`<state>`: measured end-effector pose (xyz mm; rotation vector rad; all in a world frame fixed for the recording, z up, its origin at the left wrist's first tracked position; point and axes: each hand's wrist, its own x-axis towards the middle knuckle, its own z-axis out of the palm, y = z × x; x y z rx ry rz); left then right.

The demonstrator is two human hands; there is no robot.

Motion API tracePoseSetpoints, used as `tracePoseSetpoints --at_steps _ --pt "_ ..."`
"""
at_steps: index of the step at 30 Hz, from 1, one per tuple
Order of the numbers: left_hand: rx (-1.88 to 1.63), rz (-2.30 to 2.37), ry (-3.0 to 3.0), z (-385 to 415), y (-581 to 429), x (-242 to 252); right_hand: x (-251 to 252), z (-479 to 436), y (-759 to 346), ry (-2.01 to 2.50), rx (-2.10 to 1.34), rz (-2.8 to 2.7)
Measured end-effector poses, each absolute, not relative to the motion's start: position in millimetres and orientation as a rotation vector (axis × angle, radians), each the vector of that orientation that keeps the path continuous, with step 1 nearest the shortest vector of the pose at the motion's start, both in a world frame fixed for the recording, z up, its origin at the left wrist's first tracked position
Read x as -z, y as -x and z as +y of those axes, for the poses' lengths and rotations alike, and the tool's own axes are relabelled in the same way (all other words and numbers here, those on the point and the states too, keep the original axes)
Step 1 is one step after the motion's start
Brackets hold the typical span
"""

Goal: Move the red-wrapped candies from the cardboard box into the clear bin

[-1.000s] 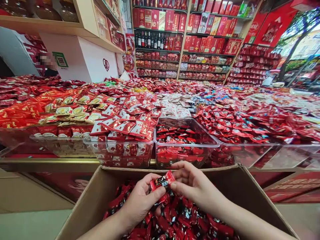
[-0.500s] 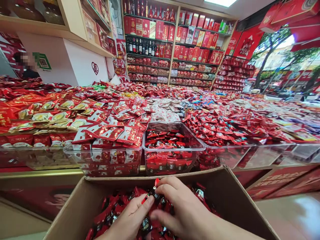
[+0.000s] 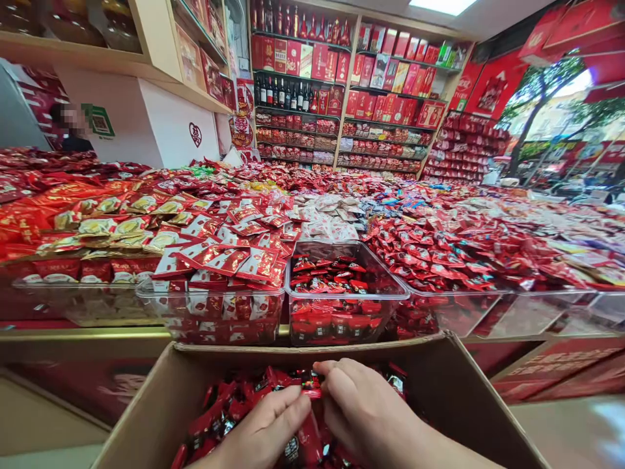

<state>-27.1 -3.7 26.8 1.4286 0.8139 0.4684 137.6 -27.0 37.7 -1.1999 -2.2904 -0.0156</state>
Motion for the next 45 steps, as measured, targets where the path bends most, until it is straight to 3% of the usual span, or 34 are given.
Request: tracePoseSetpoints --at_steps 5,11,24,37,45 --pt "-0.485 0.675 -1.477 -3 34 -33 -57 -28 -144 1.148 -0.093 -2.256" --pt "-0.532 0.796 -1.294 -2 33 -28 -57 -28 -140 0.900 0.107 -2.410" --pt "-0.596 0.877 -1.252 0 36 -21 -62 -30 -136 0.989 0.202 -2.680" --pt "-0.570 0.803 -1.253 -1 35 -31 -50 -27 -130 0.976 0.338 -2.528" --pt "-0.511 0.775 -1.384 -2 37 -24 -113 -8 -159 1.108 0.384 -2.213"
